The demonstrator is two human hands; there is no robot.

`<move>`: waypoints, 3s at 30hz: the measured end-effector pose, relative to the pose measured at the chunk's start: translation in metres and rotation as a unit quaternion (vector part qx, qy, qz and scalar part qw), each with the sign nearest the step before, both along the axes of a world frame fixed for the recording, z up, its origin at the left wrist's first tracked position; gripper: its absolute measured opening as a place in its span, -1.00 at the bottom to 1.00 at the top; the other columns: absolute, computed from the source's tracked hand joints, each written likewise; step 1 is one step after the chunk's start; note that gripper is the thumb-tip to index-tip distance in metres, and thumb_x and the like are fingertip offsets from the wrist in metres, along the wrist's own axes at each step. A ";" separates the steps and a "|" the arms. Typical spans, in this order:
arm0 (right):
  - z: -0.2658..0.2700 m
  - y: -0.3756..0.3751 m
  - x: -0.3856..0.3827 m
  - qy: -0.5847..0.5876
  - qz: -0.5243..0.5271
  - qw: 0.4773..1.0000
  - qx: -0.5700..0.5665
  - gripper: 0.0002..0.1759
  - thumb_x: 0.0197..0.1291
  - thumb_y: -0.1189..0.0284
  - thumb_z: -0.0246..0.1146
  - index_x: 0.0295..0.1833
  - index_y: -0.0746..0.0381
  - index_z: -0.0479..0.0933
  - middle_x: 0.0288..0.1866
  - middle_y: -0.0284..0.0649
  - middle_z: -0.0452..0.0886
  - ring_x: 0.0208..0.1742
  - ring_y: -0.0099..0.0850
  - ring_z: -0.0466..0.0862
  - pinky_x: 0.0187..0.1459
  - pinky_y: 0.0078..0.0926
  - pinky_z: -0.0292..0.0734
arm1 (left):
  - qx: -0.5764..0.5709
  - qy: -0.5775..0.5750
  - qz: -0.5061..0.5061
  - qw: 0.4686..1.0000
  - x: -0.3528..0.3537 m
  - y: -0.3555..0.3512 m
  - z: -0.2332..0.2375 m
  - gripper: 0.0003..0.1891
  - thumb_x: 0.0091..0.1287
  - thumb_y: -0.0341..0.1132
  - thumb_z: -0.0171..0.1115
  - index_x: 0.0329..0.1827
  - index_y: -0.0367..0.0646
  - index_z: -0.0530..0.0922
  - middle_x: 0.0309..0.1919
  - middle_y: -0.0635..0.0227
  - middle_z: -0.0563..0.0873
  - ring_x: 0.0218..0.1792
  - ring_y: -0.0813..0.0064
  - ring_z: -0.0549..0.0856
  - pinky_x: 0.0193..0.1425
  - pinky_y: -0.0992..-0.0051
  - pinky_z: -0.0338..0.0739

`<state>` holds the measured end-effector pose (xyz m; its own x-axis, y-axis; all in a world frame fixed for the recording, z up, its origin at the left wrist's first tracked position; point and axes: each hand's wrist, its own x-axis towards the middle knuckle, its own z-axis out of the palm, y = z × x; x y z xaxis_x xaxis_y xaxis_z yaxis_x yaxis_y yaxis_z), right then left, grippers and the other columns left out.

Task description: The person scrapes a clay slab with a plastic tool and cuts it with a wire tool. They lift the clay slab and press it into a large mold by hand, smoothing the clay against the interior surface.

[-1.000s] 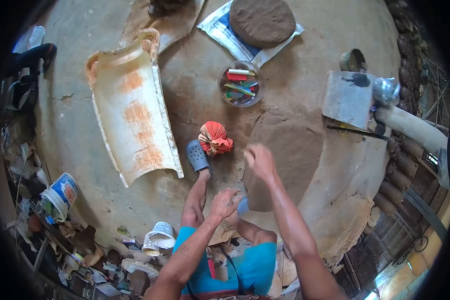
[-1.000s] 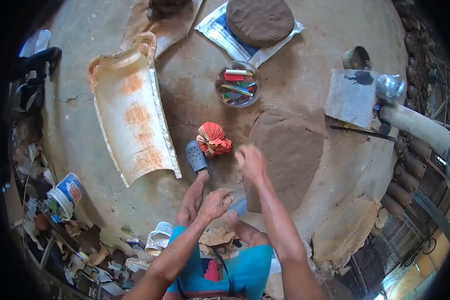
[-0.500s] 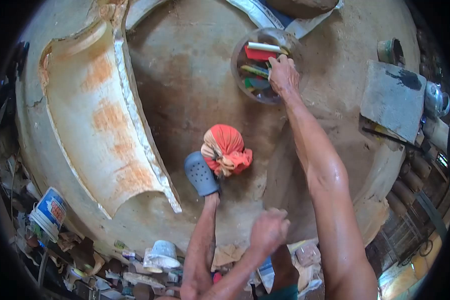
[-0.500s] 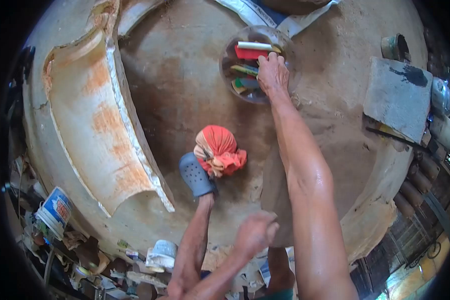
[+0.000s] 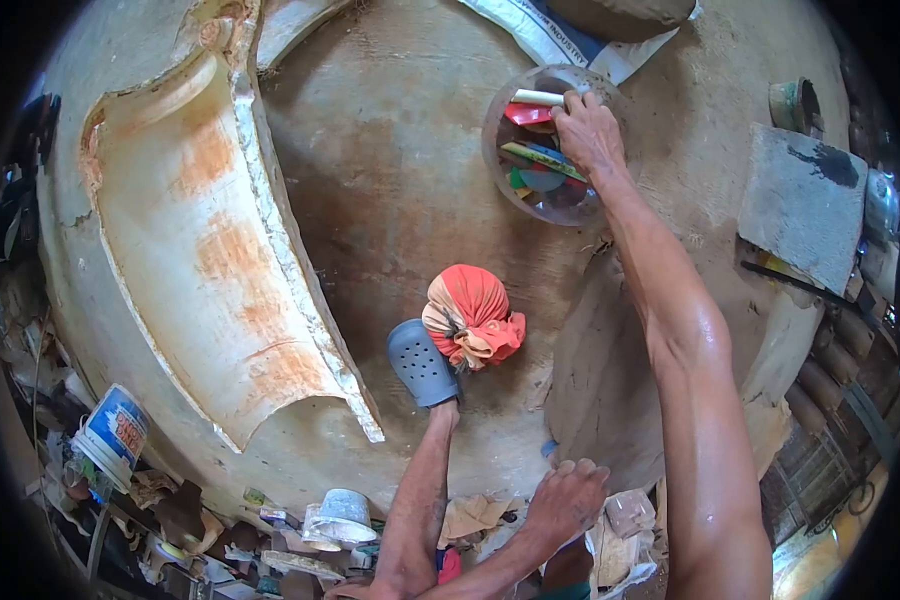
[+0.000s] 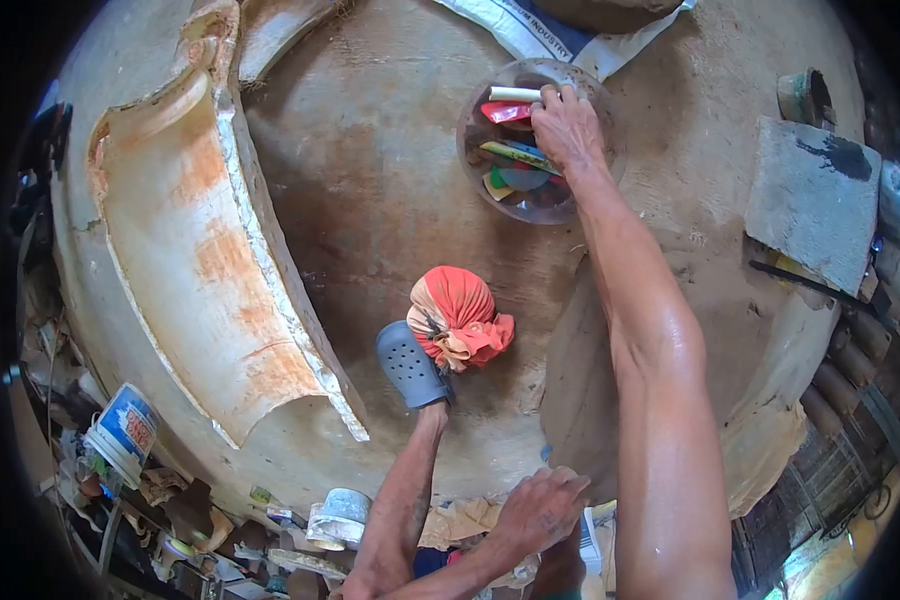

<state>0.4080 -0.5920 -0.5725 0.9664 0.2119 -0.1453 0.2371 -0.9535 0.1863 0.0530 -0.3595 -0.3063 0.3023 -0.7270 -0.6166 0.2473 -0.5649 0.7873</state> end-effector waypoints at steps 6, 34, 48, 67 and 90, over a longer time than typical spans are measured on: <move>0.037 0.017 0.000 -0.039 -0.045 0.996 0.069 -0.74 0.37 0.23 0.31 -0.01 0.17 0.70 0.03 -0.13 0.69 0.11 -0.09 0.70 0.02 -0.01 0.69 | 0.006 -0.034 0.066 0.997 0.011 0.007 -0.005 -0.69 0.45 -0.19 0.33 0.18 -0.08 0.71 -0.06 0.18 0.71 0.04 0.05 0.74 0.11 0.06 0.67; 0.269 -0.247 -0.367 -0.106 -0.476 0.855 0.176 -0.76 0.37 0.43 0.17 -0.02 0.36 0.64 -0.12 0.11 0.67 -0.15 0.06 0.73 -0.10 0.00 0.60 | 0.100 0.202 0.327 0.918 -0.072 -0.065 -0.012 0.03 0.58 -0.20 0.30 0.86 -0.15 -0.28 0.79 -0.18 -0.02 0.77 -0.02 0.14 0.75 0.00 0.18; 0.237 -0.064 -0.331 -0.066 -0.247 0.954 0.156 -0.83 0.21 0.58 0.28 -0.09 0.33 0.66 -0.09 -0.10 0.61 -0.05 -0.15 0.65 -0.02 -0.14 0.67 | -0.035 0.269 0.297 0.916 -0.087 -0.067 -0.023 0.21 0.55 -0.13 0.30 0.79 -0.22 -0.58 0.84 -0.05 -0.21 0.83 0.11 -0.10 0.85 0.20 -0.22; 0.232 -0.070 -0.396 0.007 0.012 0.955 0.295 -0.40 0.09 0.71 0.20 0.28 0.17 0.69 0.12 -0.20 0.71 0.17 -0.10 0.68 0.21 -0.06 0.58 | 0.152 0.106 0.546 0.817 -0.216 -0.049 -0.080 0.02 0.61 0.39 -0.05 0.82 -0.30 0.04 0.78 -0.13 0.14 0.80 0.09 0.11 0.83 0.23 -0.01; 0.181 -0.142 -0.319 0.006 0.223 0.945 0.239 -0.52 0.33 0.66 0.25 0.34 0.22 0.72 0.15 -0.08 0.77 0.18 -0.15 0.74 0.19 -0.26 0.68 | 0.103 -0.073 0.696 0.707 -0.342 0.041 0.200 0.15 0.45 0.11 0.42 0.88 0.13 -0.22 0.80 0.03 0.12 0.76 0.21 0.23 0.73 0.31 0.37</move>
